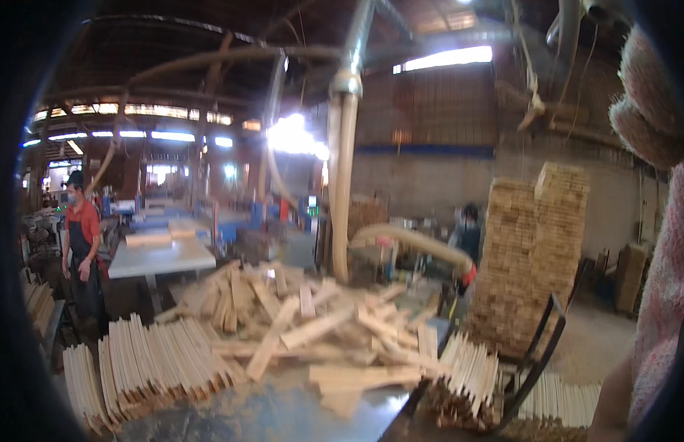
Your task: The person repeatedly picks up wooden planks from a pile on a metal table and stacks them into neat piles. The person handles the planks one at a time, aligning them and placing them into growing stacks throughout the clip.
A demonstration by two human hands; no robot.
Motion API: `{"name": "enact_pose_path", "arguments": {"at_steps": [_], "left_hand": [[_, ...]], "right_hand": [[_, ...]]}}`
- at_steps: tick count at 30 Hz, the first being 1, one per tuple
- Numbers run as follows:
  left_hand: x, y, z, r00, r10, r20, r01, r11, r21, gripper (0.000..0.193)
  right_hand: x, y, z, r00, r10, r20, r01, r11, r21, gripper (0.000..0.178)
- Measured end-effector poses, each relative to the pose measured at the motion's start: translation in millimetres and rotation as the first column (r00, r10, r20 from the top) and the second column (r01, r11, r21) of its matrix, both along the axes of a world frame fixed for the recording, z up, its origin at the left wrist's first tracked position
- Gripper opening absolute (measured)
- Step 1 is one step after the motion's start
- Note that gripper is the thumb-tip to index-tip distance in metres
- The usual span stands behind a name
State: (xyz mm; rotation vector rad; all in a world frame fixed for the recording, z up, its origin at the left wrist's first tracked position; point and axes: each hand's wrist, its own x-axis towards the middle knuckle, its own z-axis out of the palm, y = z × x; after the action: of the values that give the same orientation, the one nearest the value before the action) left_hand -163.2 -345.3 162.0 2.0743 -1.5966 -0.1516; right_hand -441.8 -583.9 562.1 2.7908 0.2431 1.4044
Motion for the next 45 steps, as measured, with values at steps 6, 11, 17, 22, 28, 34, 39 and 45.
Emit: {"name": "enact_pose_path", "arguments": {"at_steps": [6, 11, 17, 22, 28, 34, 39, 45], "left_hand": [[-33, -98, -40, 0.999, -0.031, 0.032, 0.028, 0.995, 0.096, 0.074], [-27, -170, -50, 0.988, 0.031, 0.151, -0.065, 0.972, 0.226, 0.075], [-12, -327, -57, 0.994, -0.038, 0.107, 0.004, 0.953, 0.304, 0.082], [-15, -498, -67, 0.945, -0.281, 0.168, 0.196, 0.897, 0.396, 0.094], [-22, -651, -99, 0.885, -0.360, 0.297, 0.199, 0.867, 0.457, 0.105], [-1, -684, -118, 0.809, -0.289, 0.512, 0.024, 0.886, 0.463, 0.098], [4, -696, -110, 0.916, -0.228, 0.330, -0.040, 0.765, 0.642, 0.089], [-27, -619, -91, 0.988, -0.081, 0.128, -0.053, 0.607, 0.793, 0.090]], "right_hand": [[-33, -131, 8, 0.997, -0.062, 0.044, 0.067, 0.992, -0.105, 0.100], [-88, -248, -60, 0.979, -0.182, 0.094, 0.162, 0.969, 0.186, 0.099], [-150, -376, -245, 0.903, -0.411, -0.125, 0.199, 0.141, 0.970, 0.100], [-186, -473, -380, 0.742, -0.405, -0.534, 0.469, -0.255, 0.846, 0.086], [-161, -643, -463, 0.366, -0.379, -0.850, 0.874, -0.173, 0.454, 0.086], [-106, -774, -556, 0.370, -0.385, -0.845, 0.754, -0.407, 0.516, 0.069], [-97, -807, -692, 0.442, -0.682, -0.583, 0.546, -0.312, 0.778, 0.073], [-85, -730, -587, 0.564, -0.354, -0.746, 0.550, -0.512, 0.659, 0.093]]}}
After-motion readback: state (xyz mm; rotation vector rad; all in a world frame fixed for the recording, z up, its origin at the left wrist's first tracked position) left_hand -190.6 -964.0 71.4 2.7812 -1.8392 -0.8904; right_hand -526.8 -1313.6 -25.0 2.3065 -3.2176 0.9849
